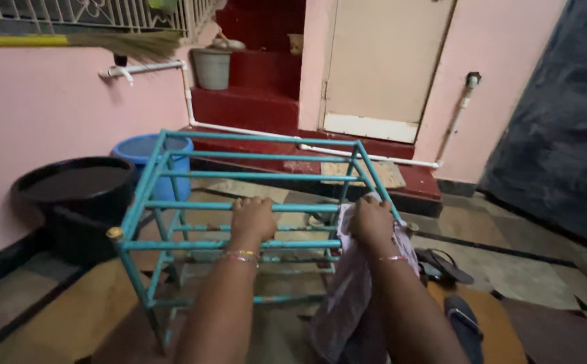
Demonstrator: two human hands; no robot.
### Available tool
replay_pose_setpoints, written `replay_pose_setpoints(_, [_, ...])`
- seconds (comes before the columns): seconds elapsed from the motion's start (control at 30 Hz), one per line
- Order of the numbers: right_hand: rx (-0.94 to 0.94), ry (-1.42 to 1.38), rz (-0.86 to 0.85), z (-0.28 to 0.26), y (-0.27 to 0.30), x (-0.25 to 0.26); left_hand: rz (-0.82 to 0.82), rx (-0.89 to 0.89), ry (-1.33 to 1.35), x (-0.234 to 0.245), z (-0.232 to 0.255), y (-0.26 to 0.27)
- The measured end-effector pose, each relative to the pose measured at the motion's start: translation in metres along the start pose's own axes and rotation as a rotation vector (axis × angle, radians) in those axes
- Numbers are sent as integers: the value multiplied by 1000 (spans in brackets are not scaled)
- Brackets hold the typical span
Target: The person wipes a teal metal rack with a cloth, moving systematically across the bars and joints. The person holds the rack steady with one hand while wiping with the other.
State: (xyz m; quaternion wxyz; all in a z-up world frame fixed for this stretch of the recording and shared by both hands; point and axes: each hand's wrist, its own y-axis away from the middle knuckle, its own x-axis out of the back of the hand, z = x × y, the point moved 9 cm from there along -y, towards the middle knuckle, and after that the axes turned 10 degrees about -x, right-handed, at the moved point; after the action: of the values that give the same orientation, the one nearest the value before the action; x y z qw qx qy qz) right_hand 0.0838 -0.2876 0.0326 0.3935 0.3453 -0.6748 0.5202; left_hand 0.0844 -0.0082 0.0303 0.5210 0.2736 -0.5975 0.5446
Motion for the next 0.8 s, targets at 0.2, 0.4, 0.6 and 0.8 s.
replay_pose_setpoints(0.2, [207,-90,112,-84,-10,-6,-87,12,-59,-1,-4,-19])
replay_pose_setpoints(0.4, [395,-390,38,-141,5,13,-135,-18,9,8,-6,-14])
replay_pose_setpoints(0.6, [-62,-144,-173,-33,-28,-3,-75,-67,52,9,-7,-13])
replay_pose_setpoints(0.8, [-167,-4,18,6,-33,-16,-41,-74,65,12,-4,-13])
